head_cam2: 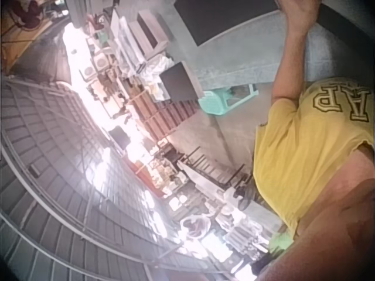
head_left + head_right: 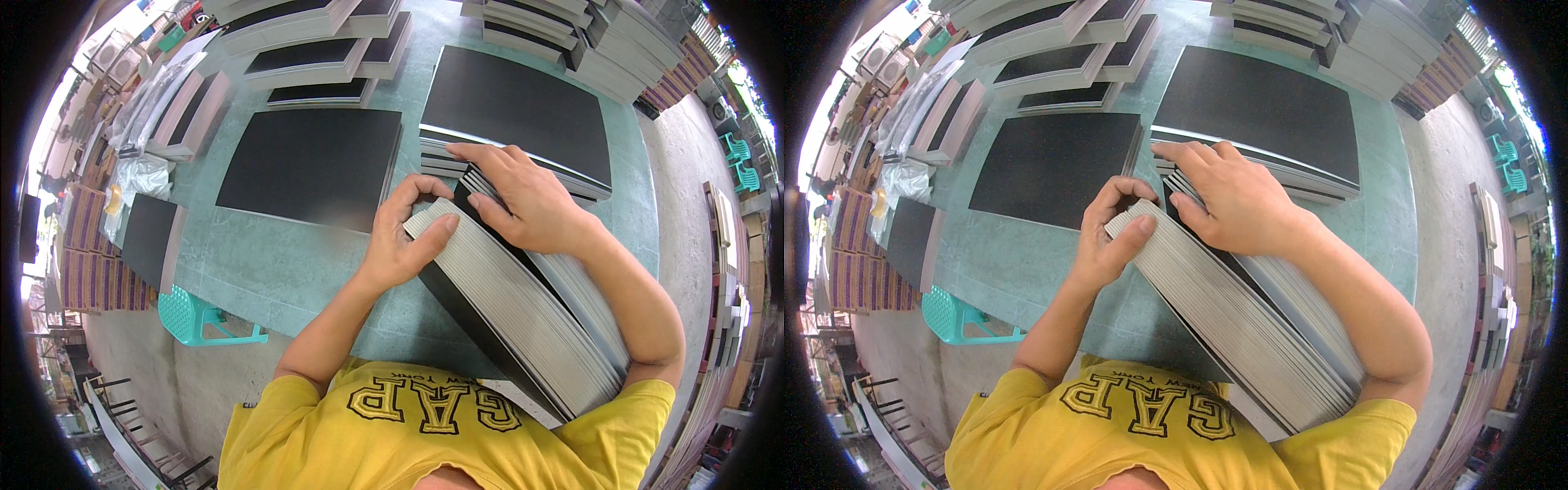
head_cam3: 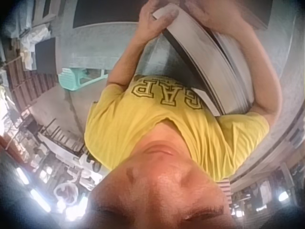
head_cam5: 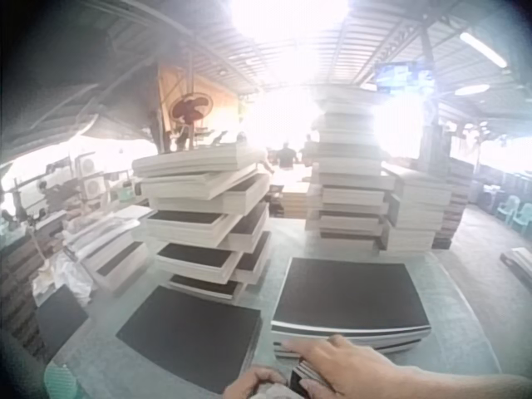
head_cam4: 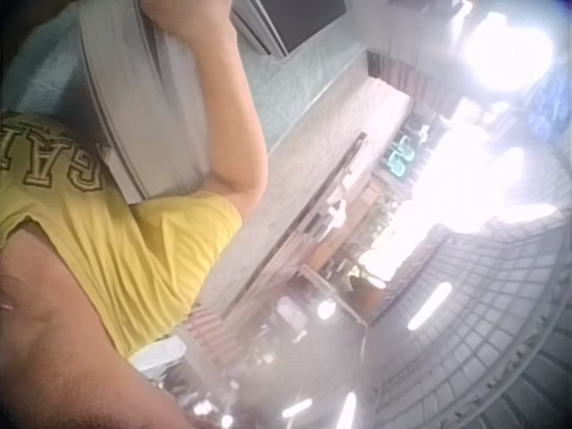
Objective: The person organizes stacks of dark-covered paper booklets by lifting entire stacks and placing them onto other piles to create taller uniform stacks, then aligns the edges by hand.
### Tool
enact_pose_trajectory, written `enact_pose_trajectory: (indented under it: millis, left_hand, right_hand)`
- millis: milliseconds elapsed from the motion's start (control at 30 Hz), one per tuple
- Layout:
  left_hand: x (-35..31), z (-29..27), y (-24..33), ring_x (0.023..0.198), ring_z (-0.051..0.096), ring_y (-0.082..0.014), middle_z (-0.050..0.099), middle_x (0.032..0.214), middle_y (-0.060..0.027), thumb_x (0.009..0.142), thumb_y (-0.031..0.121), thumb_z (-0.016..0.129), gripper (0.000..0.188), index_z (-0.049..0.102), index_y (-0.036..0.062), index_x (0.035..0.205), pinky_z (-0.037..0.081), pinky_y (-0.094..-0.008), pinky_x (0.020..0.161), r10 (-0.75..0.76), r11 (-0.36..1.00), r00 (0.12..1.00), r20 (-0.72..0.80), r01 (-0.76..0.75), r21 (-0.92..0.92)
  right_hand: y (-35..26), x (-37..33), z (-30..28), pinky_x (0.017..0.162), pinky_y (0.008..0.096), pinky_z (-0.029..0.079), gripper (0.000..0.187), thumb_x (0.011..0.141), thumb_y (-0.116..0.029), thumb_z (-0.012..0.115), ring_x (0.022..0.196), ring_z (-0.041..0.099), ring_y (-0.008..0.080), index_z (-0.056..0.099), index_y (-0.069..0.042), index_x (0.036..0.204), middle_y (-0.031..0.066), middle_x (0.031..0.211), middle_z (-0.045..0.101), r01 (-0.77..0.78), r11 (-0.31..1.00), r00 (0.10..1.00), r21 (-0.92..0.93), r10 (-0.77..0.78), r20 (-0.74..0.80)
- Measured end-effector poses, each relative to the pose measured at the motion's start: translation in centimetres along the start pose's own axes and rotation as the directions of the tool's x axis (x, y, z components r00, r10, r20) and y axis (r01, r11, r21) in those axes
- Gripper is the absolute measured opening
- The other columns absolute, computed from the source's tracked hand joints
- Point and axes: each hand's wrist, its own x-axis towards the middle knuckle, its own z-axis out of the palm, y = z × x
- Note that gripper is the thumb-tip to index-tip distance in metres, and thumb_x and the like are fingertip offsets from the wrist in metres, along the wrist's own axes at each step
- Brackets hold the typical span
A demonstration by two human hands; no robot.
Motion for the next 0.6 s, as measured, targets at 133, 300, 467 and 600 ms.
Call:
enact_pose_trajectory:
  millis: [133, 300, 467, 600]
  left_hand:
    - [0.3, 0.9, 0.9, 0.083, 0.05, -0.0106, 0.054, 0.091, -0.0081, 0.078, 0.023, 0.06, 0.048, 0.047, 0.0009, 0.118, 0.04, -0.0256, 0.076, -0.091, 0.965, 0.996, -0.01, 0.085, -0.247]
    - [1.2, 0.7, 0.8, 0.084, 0.049, -0.0127, 0.053, 0.091, -0.0081, 0.077, 0.026, 0.057, 0.051, 0.051, -0.0009, 0.12, 0.04, -0.0276, 0.076, 0.047, 0.997, 0.999, 0.021, -0.045, -0.069]
    - [1.6, 0.1, 0.7, 0.085, 0.048, -0.0149, 0.051, 0.093, -0.0079, 0.076, 0.028, 0.056, 0.05, 0.055, -0.0014, 0.117, 0.04, -0.0292, 0.076, 0.079, 0.996, 0.992, 0.097, -0.083, 0.041]
    - [1.2, 0.2, 0.3, 0.088, 0.051, -0.0151, 0.052, 0.099, -0.0089, 0.075, 0.023, 0.057, 0.047, 0.054, -0.0021, 0.115, 0.041, -0.0292, 0.079, 0.042, 0.999, 0.998, 0.055, -0.043, 0.023]
  right_hand:
    - [0.0, 0.0, 0.2, 0.094, 0.0409, 0.037, 0.051, 0.084, -0.018, 0.05, 0.108, 0.046, 0.0331, 0.036, -0.006, 0.133, 0.0175, 0.12, 0.051, 0.004, 1.0, 1.0, 0.016, -0.004, -0.008]
    - [0.0, 0.0, 0.1, 0.095, 0.0406, 0.037, 0.053, 0.085, -0.02, 0.05, 0.109, 0.046, 0.032, 0.035, -0.006, 0.134, 0.017, 0.121, 0.05, -0.013, 1.0, 1.0, 0.011, 0.013, -0.003]
    - [0.1, 0.0, 0.2, 0.096, 0.0393, 0.036, 0.053, 0.086, -0.022, 0.048, 0.11, 0.046, 0.0302, 0.033, -0.006, 0.135, 0.0147, 0.124, 0.05, -0.034, 0.999, 0.999, 0.016, 0.034, 0.007]
    - [0.4, 0.1, -0.3, 0.097, 0.0386, 0.035, 0.052, 0.088, -0.02, 0.045, 0.11, 0.046, 0.0289, 0.032, -0.007, 0.137, 0.0125, 0.125, 0.05, -0.061, 0.987, 0.998, 0.15, 0.058, 0.024]
